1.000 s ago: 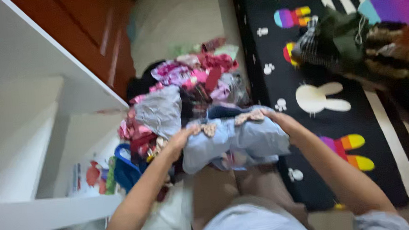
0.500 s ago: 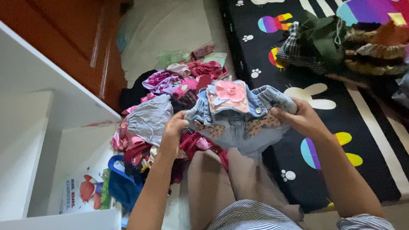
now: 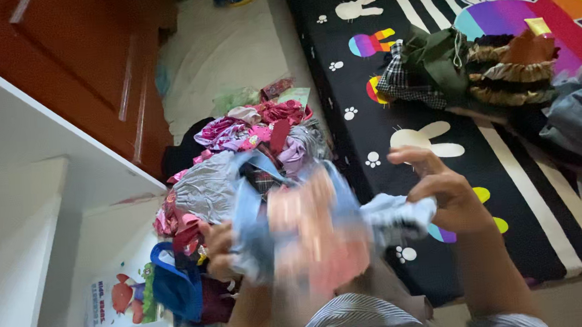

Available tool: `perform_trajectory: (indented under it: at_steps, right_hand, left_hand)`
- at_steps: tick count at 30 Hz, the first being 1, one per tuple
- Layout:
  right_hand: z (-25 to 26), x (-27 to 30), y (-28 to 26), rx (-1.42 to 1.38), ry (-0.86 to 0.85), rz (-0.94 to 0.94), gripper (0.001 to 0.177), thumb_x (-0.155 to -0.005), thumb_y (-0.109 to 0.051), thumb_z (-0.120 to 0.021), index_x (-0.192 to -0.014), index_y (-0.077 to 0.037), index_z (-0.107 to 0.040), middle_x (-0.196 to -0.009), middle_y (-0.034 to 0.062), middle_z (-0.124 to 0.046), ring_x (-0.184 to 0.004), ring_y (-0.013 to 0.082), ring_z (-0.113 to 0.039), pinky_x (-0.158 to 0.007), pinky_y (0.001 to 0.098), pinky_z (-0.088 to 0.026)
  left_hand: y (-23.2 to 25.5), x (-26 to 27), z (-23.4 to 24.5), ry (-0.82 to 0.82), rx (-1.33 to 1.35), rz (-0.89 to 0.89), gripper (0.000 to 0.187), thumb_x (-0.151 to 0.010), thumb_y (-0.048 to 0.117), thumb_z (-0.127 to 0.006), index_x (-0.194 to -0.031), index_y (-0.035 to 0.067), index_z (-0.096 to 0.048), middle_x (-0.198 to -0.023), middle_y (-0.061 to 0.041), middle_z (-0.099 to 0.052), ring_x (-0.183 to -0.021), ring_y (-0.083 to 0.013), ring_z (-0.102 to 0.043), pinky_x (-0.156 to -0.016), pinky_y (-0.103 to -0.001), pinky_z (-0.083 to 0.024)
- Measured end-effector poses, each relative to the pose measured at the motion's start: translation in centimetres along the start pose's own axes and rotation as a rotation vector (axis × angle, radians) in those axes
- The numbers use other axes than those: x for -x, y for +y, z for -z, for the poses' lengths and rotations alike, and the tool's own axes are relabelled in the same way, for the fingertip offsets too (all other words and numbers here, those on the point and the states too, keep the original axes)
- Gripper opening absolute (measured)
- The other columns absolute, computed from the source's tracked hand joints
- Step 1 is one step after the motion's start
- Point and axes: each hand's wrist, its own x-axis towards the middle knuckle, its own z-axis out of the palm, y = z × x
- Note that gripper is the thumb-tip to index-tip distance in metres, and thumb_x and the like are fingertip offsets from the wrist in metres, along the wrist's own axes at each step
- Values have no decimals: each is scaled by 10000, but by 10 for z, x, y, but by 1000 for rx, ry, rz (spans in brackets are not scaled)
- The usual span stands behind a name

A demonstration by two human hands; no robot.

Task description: The person folds items of clothing from a pile and places them into organized stacks on a colorful mat.

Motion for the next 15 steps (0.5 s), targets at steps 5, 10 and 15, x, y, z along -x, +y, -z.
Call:
perform_trajectory:
  at_steps: [5, 10, 15]
  right_hand:
    - [-37, -58, -4, -14, -56, 107, 246, -832, -152, -831, -977, -120, -635, -1626, 229, -424, -1602, 384, -344, -1342, 540, -281]
    - [-48, -66, 9, -257, 63, -111, 415, -884, -187, -796, -1207, -135, -541, -1653, 209, -380, -1459, 251, -462, -1158, 375, -423]
    - [21, -5, 77, -155, 84, -672, 355, -923, -159, -724, -1239, -16, -652, -1169, 98, -659, -1064, 148, -634, -949, 346, -556]
  left_hand:
    - [-9, -21, -24, -18, 25, -22, 415, -935, 191, -777, -1235, 20, -547, -1100, -102, -622, -979, -194, -590, -873, -391, -483]
    - [-16, -53, -51, -58, 90, -41, 478, -937, 190, -767, -1308, 23, -516, -1178, -107, -612, -1050, -203, -590, -925, -402, -481]
    - [-17, -100, -82, -271, 236, -2, 543, -939, 188, -758, -1380, 26, -485, -1255, -112, -603, -1122, -213, -589, -977, -413, -478]
